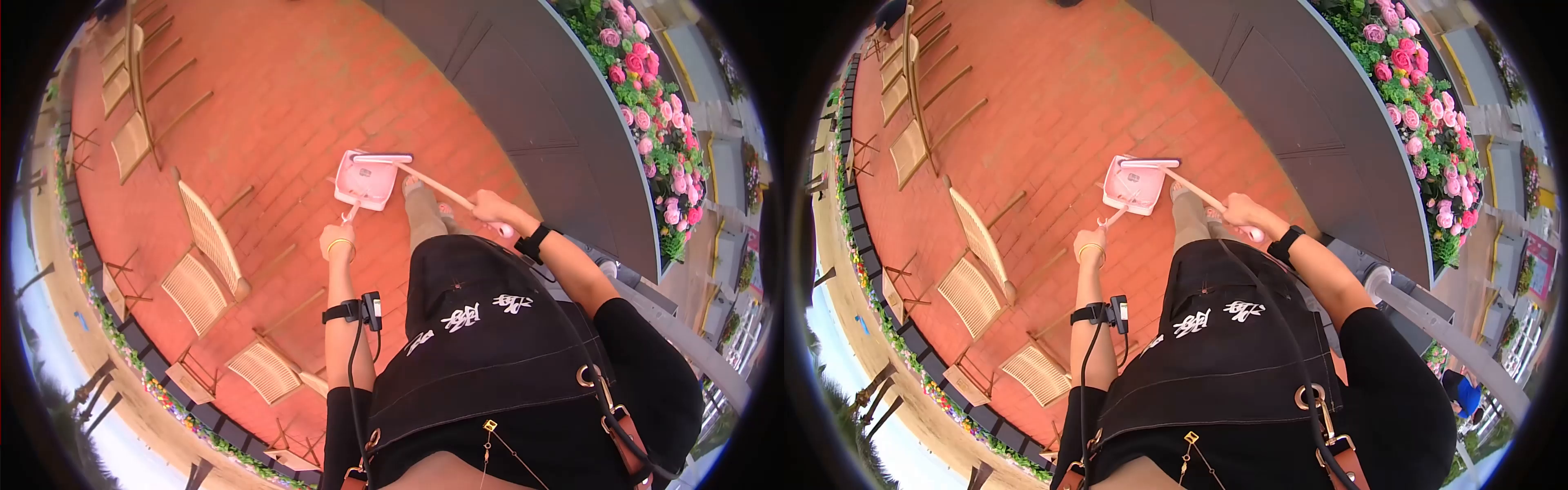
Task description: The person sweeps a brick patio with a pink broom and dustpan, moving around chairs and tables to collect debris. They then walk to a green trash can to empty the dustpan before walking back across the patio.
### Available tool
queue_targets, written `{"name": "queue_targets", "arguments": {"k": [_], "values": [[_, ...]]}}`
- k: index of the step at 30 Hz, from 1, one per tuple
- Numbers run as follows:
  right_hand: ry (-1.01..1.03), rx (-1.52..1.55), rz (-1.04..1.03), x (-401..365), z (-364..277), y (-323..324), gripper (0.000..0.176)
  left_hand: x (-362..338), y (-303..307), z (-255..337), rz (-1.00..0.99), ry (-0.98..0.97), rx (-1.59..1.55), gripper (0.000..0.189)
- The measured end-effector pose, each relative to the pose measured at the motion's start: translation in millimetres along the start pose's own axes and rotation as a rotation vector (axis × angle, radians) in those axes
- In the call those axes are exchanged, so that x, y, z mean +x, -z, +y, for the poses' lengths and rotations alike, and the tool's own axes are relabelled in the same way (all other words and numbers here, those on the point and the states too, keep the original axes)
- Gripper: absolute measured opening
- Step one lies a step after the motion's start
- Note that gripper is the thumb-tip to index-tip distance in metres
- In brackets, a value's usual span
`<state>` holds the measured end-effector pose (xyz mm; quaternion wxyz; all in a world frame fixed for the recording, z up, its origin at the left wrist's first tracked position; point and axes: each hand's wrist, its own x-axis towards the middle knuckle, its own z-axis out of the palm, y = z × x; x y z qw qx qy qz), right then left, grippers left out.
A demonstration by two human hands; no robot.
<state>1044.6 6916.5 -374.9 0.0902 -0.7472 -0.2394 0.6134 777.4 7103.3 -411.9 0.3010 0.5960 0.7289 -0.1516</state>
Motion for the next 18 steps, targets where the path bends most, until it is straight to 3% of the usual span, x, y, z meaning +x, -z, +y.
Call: {"name": "queue_targets", "arguments": {"k": [3, 5, 8, 10, 13, 15, 17, 18], "values": [[0.020, 0.307, -0.161, -47, 15, 19, 0.044, 2, 16, 17, 0.106, -0.015, 0.067, 0.051], [0.036, 0.278, -0.119, -54, 25, 16, 0.042, 15, 28, 8, -0.148, 0.056, 0.007, 0.053], [0.071, 0.338, -0.117, -56, 5, 22, 0.041, 18, 33, -8, -0.110, -0.002, 0.105, 0.056], [-0.034, 0.297, 0.010, -60, -28, 34, 0.032, 13, 41, -13, -0.102, 0.007, 0.107, 0.058], [-0.010, 0.147, 0.110, -39, -51, 48, 0.022, 15, 39, -22, -0.039, -0.005, 0.076, 0.058], [0.007, 0.131, 0.150, -24, -60, 67, 0.016, 24, 36, -34, -0.131, 0.023, -0.067, 0.058], [0.024, 0.233, 0.154, -19, -72, 92, 0.016, 26, 38, -40, -0.032, 0.079, -0.118, 0.050], [0.031, 0.326, 0.150, -21, -80, 102, 0.018, 21, 44, -41, -0.093, 0.168, -0.377, 0.043]]}}
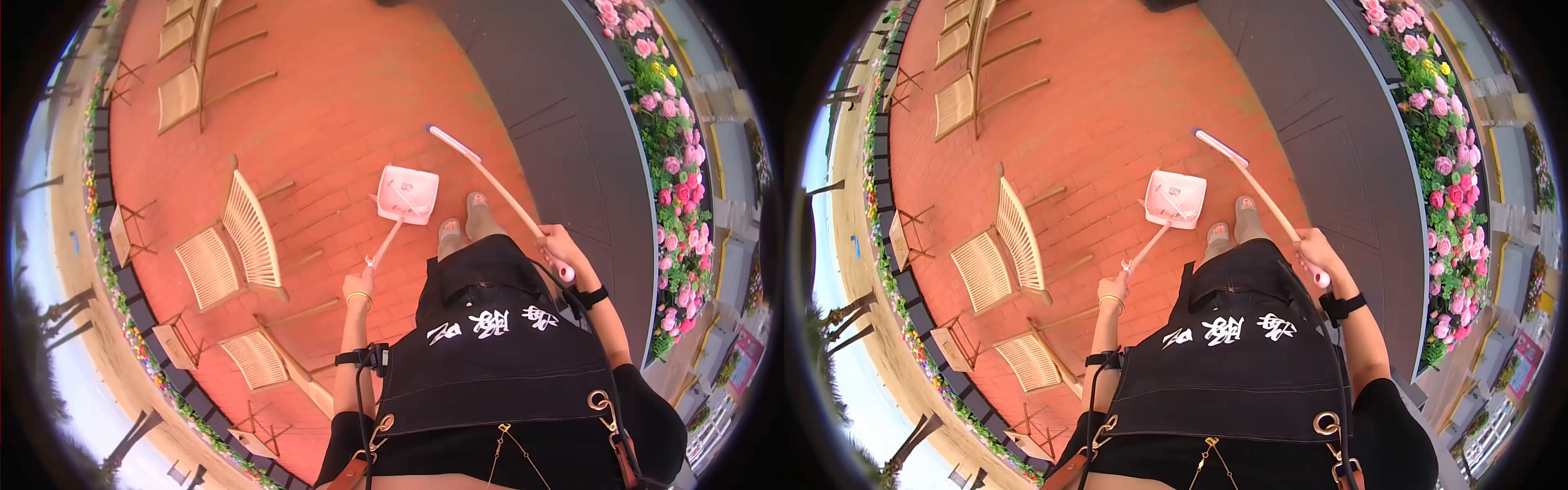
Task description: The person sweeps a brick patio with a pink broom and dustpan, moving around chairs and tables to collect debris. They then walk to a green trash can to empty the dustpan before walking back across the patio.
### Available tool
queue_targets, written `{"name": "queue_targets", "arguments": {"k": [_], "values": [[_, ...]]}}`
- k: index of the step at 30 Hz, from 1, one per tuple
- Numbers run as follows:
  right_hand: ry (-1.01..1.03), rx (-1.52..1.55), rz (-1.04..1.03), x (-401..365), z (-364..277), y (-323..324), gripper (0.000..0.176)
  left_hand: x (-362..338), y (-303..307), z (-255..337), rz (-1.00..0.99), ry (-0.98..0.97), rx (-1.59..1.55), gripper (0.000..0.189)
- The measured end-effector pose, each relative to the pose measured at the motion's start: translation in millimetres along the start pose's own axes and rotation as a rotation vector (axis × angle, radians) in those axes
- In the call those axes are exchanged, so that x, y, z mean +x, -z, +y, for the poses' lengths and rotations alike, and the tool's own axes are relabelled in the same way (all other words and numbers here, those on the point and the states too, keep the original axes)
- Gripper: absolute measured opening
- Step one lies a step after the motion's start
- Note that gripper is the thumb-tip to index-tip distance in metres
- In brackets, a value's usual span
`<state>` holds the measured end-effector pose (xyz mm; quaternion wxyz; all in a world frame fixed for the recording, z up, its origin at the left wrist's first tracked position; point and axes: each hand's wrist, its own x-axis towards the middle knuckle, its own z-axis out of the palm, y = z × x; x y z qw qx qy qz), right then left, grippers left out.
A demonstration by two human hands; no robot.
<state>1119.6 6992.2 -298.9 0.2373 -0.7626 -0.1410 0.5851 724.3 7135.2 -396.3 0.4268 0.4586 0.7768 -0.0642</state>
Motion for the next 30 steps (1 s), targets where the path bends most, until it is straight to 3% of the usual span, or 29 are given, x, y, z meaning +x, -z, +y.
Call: {"name": "queue_targets", "arguments": {"k": [4, 10, 13, 16, 20, 24, 30], "values": [[0.031, 0.107, -0.010, -7, -37, 17, 0.027, -34, 9, 22, -0.088, 0.202, -0.761, 0.028], [0.100, 0.283, -0.046, 35, -119, 31, 0.022, -14, 7, 129, -0.129, 0.257, -1.201, 0.026], [0.152, 0.174, -0.124, 87, -182, 44, 0.022, 17, 13, 190, -0.049, 0.217, -1.281, 0.026], [0.205, -0.046, -0.136, 134, -259, 53, 0.034, 35, 40, 243, -0.003, 0.207, -1.339, 0.025], [0.225, -0.259, -0.224, 187, -360, 48, 0.044, 47, 67, 269, 0.073, 0.231, -1.421, 0.026], [0.254, -0.461, -0.321, 221, -462, -3, 0.043, 70, 98, 280, 0.144, 0.244, -1.499, 0.026], [0.260, -0.606, -0.427, 261, -555, -111, 0.038, 134, 174, 284, 0.291, 0.265, -1.531, 0.027]]}}
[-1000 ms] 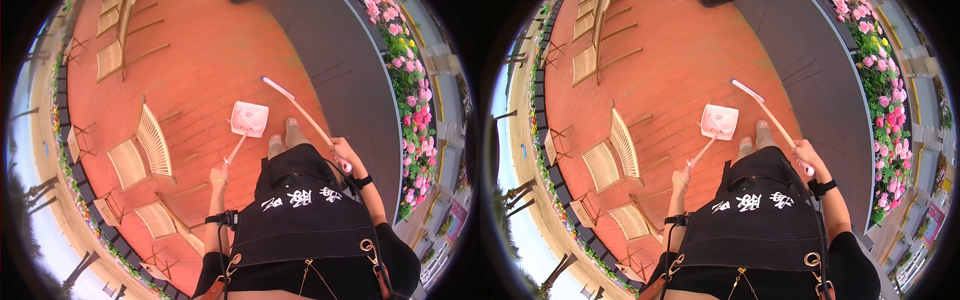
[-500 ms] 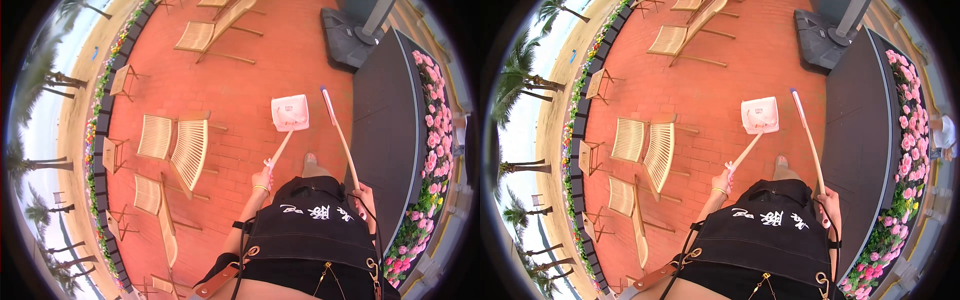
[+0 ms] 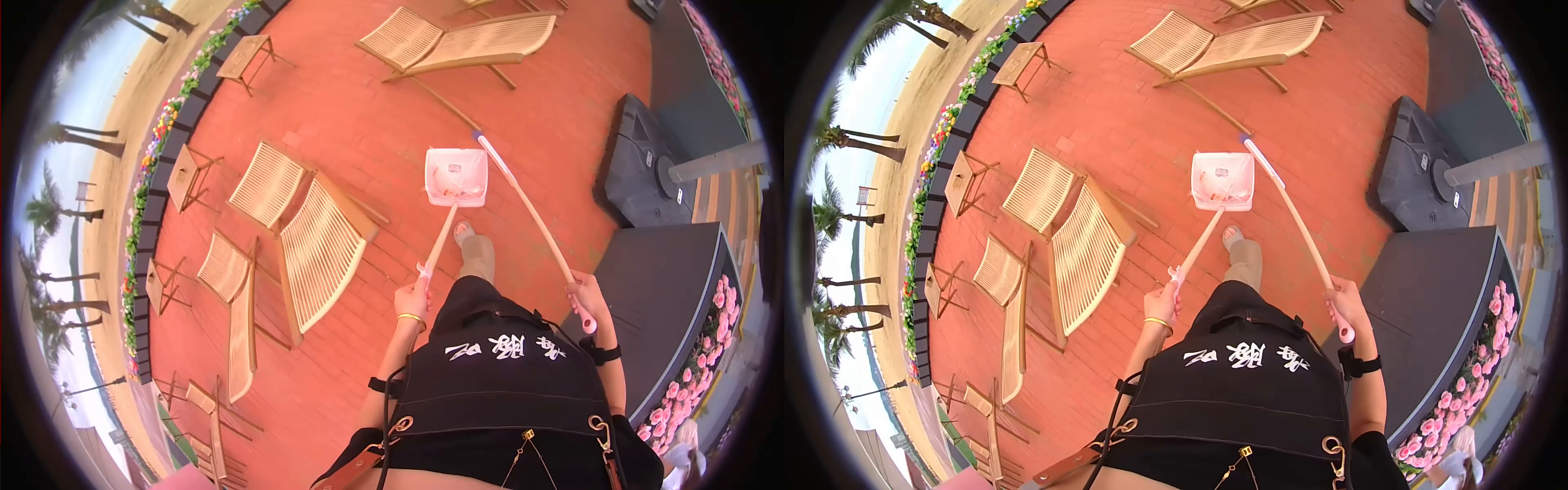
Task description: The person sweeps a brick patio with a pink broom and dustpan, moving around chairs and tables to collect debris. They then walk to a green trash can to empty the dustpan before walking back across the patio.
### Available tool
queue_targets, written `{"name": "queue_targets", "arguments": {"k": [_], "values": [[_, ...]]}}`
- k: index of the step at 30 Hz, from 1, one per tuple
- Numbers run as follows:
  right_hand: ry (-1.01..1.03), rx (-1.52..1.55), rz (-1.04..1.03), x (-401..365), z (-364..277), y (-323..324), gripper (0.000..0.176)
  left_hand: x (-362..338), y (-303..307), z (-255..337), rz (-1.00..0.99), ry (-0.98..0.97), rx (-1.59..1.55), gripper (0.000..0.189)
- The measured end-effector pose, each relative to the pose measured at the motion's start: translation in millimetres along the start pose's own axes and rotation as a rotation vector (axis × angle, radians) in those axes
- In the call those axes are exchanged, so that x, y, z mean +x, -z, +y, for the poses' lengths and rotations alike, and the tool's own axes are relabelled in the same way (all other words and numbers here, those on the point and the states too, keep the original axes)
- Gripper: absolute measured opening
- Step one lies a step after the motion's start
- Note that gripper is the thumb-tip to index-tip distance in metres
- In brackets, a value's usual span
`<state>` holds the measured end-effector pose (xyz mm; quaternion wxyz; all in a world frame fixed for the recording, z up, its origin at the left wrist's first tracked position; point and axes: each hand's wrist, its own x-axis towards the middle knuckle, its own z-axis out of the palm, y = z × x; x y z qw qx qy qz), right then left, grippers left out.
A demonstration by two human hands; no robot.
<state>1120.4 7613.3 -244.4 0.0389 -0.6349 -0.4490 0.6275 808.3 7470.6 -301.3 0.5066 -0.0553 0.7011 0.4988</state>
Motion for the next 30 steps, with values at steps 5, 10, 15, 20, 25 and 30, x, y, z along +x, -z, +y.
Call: {"name": "queue_targets", "arguments": {"k": [5, 10, 15, 20, 25, 30], "values": [[0.060, 0.074, -0.127, 78, -81, -23, 0.038, 69, -1, 68, 0.185, -0.082, 0.249, 0.034], [0.060, -0.122, -0.213, 130, -179, -44, 0.042, 106, 9, 117, 0.260, -0.125, 0.341, 0.038], [0.118, -0.237, -0.271, 202, -258, -74, 0.036, 139, 30, 159, 0.361, -0.067, 0.373, 0.054], [0.124, -0.159, -0.329, 287, -327, -116, 0.032, 198, 40, 224, 0.415, -0.047, 0.174, 0.044], [0.172, -0.229, -0.392, 392, -410, -171, 0.034, 283, 52, 301, 0.481, -0.009, 0.359, 0.053], [0.101, -0.339, -0.371, 431, -525, -234, 0.030, 324, 64, 421, 0.512, -0.029, 0.577, 0.045]]}}
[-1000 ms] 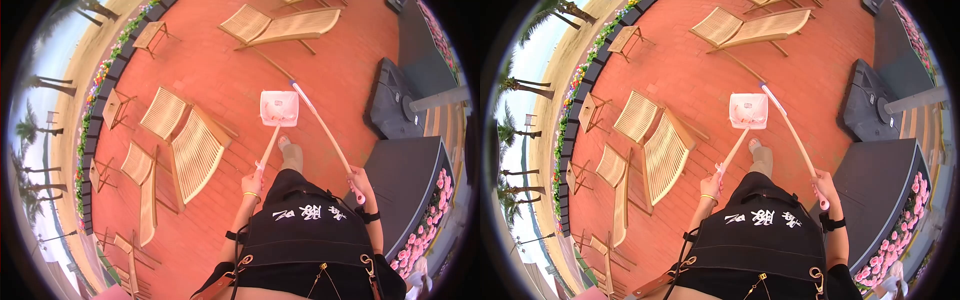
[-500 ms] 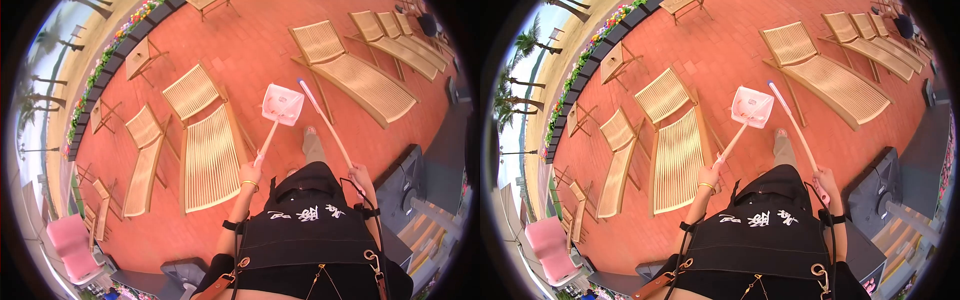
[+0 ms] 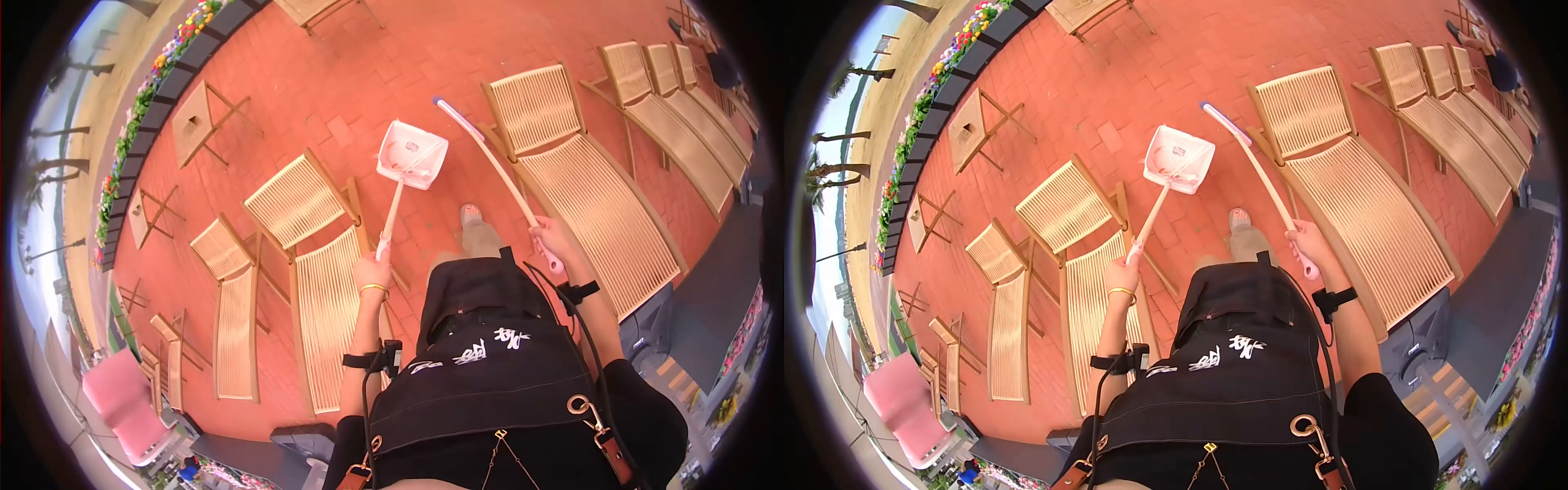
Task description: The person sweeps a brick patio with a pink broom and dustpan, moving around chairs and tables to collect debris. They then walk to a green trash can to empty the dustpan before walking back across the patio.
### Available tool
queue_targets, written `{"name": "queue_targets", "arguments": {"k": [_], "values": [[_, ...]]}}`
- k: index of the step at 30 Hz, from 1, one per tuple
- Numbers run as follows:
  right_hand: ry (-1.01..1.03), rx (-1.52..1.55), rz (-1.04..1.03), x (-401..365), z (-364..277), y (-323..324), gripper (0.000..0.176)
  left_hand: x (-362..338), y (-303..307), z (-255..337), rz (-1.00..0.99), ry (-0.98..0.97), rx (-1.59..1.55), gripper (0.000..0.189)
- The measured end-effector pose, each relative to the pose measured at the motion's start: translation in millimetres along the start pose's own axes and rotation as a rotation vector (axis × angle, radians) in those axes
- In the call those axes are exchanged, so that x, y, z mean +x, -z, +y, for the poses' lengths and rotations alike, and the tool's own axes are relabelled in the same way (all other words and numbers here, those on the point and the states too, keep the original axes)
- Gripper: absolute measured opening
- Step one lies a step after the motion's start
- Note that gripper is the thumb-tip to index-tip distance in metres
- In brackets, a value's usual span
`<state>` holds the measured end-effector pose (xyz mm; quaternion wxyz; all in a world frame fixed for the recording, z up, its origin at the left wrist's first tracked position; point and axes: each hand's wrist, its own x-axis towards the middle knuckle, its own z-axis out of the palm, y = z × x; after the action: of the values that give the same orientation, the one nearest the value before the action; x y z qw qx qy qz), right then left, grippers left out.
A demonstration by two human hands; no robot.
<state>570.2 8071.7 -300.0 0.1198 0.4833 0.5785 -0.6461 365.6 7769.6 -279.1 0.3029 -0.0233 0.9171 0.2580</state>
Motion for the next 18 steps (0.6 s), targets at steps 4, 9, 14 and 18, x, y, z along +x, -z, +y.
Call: {"name": "queue_targets", "arguments": {"k": [4, 9, 14, 18], "values": [[0.005, -0.006, -0.018, 58, -37, -5, 0.027, 67, 22, 41, 0.033, -0.082, 0.181, 0.038], [0.005, -0.059, 0.092, 103, -70, -17, 0.024, 153, 50, 92, -0.074, -0.135, 0.260, 0.037], [-0.060, 0.055, 0.196, 130, -103, -43, 0.015, 236, 54, 134, -0.123, -0.284, 0.504, 0.038], [-0.117, 0.164, 0.205, 158, -125, -76, 0.011, 271, 66, 183, -0.189, -0.291, 0.611, 0.036]]}}
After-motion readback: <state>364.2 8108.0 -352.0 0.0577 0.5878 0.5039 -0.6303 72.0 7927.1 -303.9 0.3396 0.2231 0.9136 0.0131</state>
